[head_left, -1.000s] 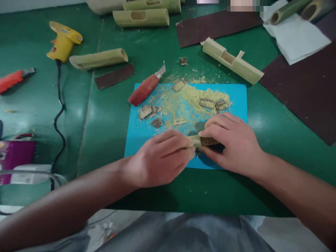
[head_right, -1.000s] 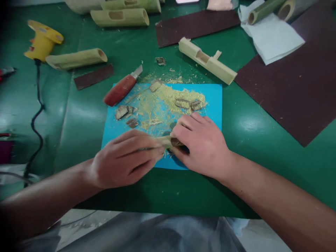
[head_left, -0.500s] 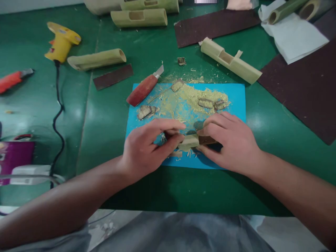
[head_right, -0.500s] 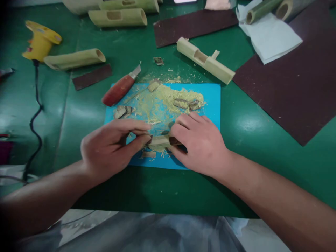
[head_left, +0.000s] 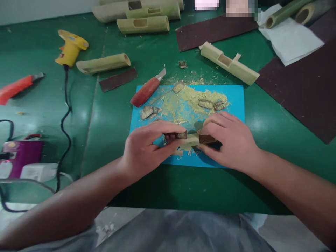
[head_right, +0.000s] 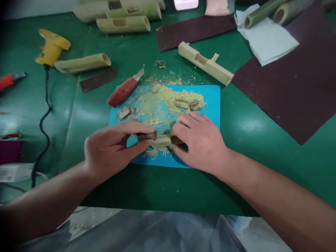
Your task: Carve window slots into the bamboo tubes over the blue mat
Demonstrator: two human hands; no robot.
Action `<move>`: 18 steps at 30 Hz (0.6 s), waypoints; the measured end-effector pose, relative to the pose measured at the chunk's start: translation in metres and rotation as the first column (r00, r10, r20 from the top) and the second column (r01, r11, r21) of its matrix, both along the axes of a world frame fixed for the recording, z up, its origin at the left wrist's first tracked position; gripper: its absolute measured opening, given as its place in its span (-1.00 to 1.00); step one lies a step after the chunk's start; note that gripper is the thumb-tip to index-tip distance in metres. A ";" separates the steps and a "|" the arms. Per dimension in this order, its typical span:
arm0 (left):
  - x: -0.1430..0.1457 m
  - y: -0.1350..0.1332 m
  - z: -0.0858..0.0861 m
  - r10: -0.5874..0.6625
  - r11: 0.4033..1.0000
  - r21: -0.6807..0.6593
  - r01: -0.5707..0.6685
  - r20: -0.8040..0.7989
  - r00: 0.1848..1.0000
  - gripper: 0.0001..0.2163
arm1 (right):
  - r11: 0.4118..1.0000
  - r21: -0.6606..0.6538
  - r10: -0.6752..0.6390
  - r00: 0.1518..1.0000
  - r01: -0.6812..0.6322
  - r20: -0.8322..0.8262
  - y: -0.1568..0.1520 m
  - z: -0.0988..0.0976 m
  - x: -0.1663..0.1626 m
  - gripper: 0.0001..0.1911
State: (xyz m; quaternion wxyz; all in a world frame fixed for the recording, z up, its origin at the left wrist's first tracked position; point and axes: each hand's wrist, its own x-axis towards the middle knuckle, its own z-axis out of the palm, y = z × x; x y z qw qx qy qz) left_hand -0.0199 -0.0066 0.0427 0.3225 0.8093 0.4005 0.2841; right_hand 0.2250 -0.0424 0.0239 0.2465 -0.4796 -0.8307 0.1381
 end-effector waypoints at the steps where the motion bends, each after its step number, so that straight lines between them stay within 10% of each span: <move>1: 0.001 0.001 0.001 -0.007 1.000 0.027 0.007 -0.016 1.000 -0.89 | 1.000 0.002 -0.001 1.000 0.001 0.004 0.000 0.000 0.000 -0.84; 9: 0.006 0.006 0.005 -0.180 0.938 0.291 0.190 -0.061 0.982 -0.86 | 1.000 -0.016 -0.002 1.000 0.002 0.011 0.000 -0.001 0.000 -0.85; 18: 0.030 0.012 0.023 0.030 0.971 0.237 -0.017 -0.050 0.998 -0.87 | 0.999 -0.009 -0.038 0.999 0.038 -0.030 0.000 -0.004 -0.002 -0.81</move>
